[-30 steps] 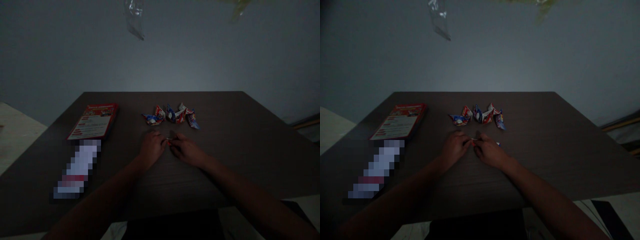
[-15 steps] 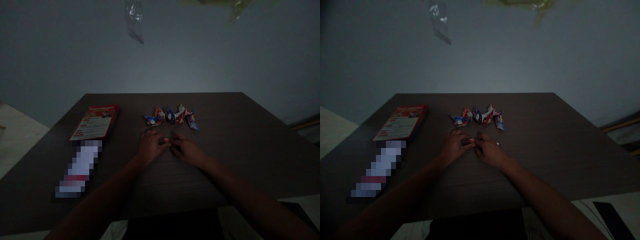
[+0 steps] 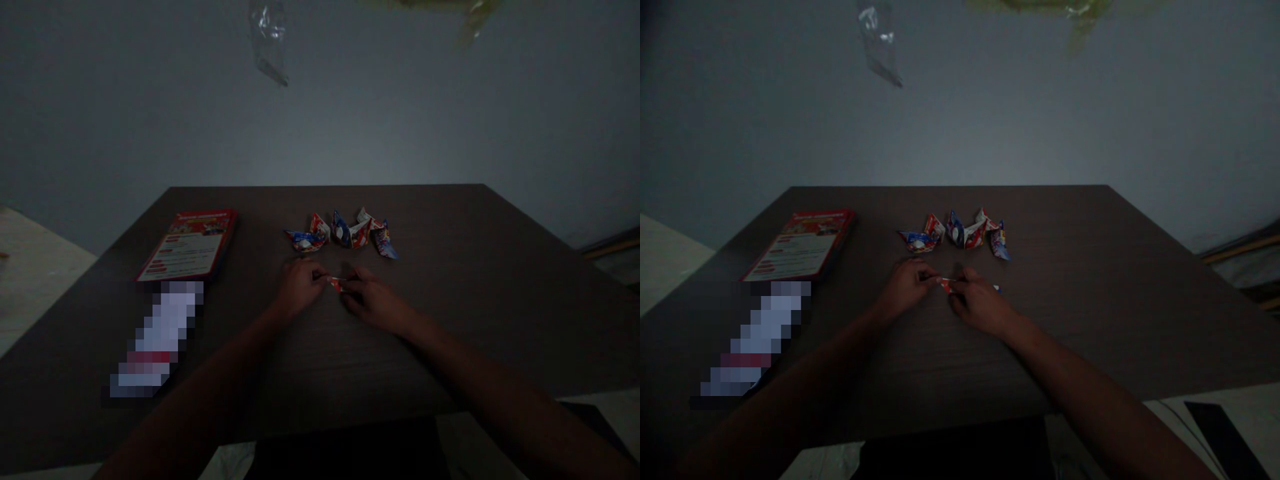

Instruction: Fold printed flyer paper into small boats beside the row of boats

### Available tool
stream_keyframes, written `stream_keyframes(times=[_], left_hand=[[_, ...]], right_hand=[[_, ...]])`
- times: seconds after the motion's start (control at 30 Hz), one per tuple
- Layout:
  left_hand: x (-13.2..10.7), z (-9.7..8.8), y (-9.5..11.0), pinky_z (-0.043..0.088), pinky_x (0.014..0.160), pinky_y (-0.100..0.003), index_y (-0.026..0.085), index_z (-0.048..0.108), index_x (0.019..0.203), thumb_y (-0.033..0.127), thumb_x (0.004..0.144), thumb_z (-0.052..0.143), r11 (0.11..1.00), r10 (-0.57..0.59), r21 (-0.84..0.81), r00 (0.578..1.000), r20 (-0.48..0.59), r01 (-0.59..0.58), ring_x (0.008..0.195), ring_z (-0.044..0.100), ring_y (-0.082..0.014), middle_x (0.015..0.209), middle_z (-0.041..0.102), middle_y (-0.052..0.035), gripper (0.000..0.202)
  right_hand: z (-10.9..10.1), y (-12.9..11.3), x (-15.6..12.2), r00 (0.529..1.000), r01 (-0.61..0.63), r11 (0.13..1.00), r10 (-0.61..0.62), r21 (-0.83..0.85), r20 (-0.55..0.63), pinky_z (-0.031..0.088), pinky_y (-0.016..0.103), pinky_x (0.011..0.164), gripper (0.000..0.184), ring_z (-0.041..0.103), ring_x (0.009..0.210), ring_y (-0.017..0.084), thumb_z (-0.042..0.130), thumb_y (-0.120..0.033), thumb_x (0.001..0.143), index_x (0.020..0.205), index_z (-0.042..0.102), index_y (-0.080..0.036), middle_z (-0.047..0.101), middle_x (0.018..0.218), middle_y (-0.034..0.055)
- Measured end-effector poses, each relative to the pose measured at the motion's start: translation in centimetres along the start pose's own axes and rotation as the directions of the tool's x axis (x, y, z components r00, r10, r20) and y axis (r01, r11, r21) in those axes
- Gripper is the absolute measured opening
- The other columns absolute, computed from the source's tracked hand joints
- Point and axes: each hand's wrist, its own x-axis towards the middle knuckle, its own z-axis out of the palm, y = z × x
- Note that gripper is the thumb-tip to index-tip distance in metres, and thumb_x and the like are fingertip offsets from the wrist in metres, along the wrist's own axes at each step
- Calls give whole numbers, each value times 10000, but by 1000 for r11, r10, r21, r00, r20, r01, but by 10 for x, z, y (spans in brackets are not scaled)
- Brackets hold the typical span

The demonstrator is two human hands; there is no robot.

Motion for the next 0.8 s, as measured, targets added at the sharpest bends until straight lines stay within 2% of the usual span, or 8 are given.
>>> stream_keyframes(times=[0.27,0.43,0.67,0.8], left_hand=[[5,1,0,437,660,-290,177,675,782,234,780,561,998,-53,17,999,1,53,747,607,-175,810,693,-33,127],[-1,1,3,451,693,-297,176,668,789,280,762,612,999,-11,33,999,-53,13,792,605,-181,851,678,-43,122],[-6,1,7,438,768,-346,192,678,819,429,706,686,990,39,138,999,6,-40,874,587,-225,887,652,-51,263],[-9,1,7,416,818,-361,210,672,841,473,700,688,985,43,167,999,-12,-41,919,570,-233,905,643,-42,299]], right_hand=[[0,0,0,1000,6,1000,-6,9,-9,446,329,853,230,562,918,194,506,-171,861,1031,657,-143,534,1028,103],[1,0,0,1000,1,1000,-1,10,-7,442,338,870,231,558,938,200,503,-174,863,1036,653,-143,533,1037,110],[1,-1,2,1000,-3,1000,3,-4,2,445,318,847,224,560,908,188,500,-166,860,1018,655,-130,530,1016,107],[0,-1,1,1000,9,1000,-9,7,2,440,317,867,240,554,941,192,512,-144,846,1040,652,-136,531,1032,107]])
